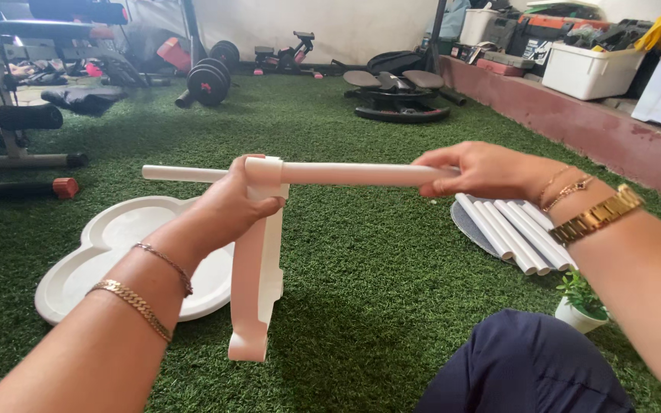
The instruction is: The person disassembles a small white plastic stool by removing its legs and then reassembles it by inserting the legs back into the seat. The person handles the stool parts and legs by hand on an artificial turf floor.
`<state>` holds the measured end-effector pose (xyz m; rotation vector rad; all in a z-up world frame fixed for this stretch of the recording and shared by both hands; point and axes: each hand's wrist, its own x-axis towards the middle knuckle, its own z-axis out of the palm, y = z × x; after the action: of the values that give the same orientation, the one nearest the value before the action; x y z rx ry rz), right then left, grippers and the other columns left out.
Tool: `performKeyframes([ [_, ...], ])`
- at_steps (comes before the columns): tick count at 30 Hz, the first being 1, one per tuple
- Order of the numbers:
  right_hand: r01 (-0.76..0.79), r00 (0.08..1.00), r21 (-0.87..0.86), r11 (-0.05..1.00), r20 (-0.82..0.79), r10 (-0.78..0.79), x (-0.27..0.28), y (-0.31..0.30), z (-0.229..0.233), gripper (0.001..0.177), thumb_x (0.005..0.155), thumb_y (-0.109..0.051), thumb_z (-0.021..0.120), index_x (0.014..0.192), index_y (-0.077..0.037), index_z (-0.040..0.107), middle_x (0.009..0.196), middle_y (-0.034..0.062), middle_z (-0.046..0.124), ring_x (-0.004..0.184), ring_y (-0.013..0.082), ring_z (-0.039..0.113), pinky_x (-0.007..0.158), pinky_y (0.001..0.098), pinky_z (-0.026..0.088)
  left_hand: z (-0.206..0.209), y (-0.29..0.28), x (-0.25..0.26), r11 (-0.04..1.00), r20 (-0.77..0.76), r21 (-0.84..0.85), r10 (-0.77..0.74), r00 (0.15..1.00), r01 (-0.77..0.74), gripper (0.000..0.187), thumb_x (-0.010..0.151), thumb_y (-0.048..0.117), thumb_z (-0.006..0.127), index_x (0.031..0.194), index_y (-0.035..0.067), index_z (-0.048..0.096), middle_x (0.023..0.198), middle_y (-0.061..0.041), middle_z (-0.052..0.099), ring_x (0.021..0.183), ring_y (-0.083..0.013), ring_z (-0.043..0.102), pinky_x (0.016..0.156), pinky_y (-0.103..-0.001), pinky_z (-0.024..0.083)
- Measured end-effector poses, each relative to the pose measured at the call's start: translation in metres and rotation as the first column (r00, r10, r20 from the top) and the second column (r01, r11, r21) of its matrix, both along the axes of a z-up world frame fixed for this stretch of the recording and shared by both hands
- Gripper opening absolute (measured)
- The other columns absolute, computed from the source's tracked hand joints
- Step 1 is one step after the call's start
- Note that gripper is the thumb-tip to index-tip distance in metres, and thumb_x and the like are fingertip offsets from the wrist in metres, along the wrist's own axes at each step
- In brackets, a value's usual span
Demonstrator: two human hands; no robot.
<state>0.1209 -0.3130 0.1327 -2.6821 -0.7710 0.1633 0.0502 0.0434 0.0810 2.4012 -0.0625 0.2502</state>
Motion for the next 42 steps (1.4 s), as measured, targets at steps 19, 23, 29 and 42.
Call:
performKeyframes([
  [19, 0.015, 0.810, 0.247, 0.969, -0.571, 0.133, 0.002, 0.030, -0.006, 0.055, 0.090, -0.051, 0.060, 0.102, 0.000, 0.076, 0.059, -0.0016, 0.056, 0.045, 0.0089, 0.047, 0.039, 0.0232, 0.037, 0.003, 0.000, -0.011, 0.991, -0.053, -0.127, -0.059, 0.997, 0.052, 0.089, 0.079, 0.021, 0.074, 0.155, 0.022, 0.028, 0.126, -0.015, 0.066, 0.122, -0.0271, 0.065, 0.103, -0.041, 0.049],
  [23, -0.231, 0.863, -0.323, 0.918, 0.368, 0.347, 0.005, 0.059, -0.027, 0.051, 0.092, -0.059, 0.064, 0.093, -0.007, 0.070, 0.063, -0.0008, 0.063, 0.052, 0.0066, 0.056, 0.051, 0.0215, 0.045, 0.004, -0.018, -0.001, 0.995, -0.025, -0.047, -0.091, 0.996, 0.090, 0.091, 0.083, 0.023, 0.077, 0.156, 0.016, 0.024, 0.127, -0.018, 0.065, 0.123, -0.0298, 0.062, 0.106, -0.040, 0.048],
  [29, -0.132, 0.890, 0.074, 0.988, -0.431, 0.151, 0.020, 0.064, -0.031, 0.033, 0.087, -0.041, 0.073, 0.081, -0.010, 0.064, 0.053, -0.0005, 0.056, 0.036, 0.0102, 0.048, 0.033, 0.0275, 0.040, 0.000, -0.015, -0.009, 0.993, 0.000, -0.046, -0.112, 0.994, 0.112, 0.106, 0.081, 0.019, 0.079, 0.160, 0.021, 0.009, 0.132, -0.021, 0.062, 0.127, -0.0302, 0.057, 0.107, -0.042, 0.045],
  [42, -0.288, 0.783, -0.049, 0.956, 0.563, 0.265, 0.012, 0.078, -0.072, 0.028, 0.092, -0.041, 0.067, 0.078, -0.016, 0.068, 0.058, -0.0029, 0.060, 0.044, 0.0082, 0.052, 0.043, 0.0294, 0.044, -0.004, -0.021, -0.005, 0.998, -0.097, -0.025, -0.055, 0.994, 0.053, 0.110, 0.084, 0.022, 0.075, 0.163, 0.018, -0.002, 0.124, -0.022, 0.067, 0.117, -0.0326, 0.067, 0.100, -0.042, 0.052],
])
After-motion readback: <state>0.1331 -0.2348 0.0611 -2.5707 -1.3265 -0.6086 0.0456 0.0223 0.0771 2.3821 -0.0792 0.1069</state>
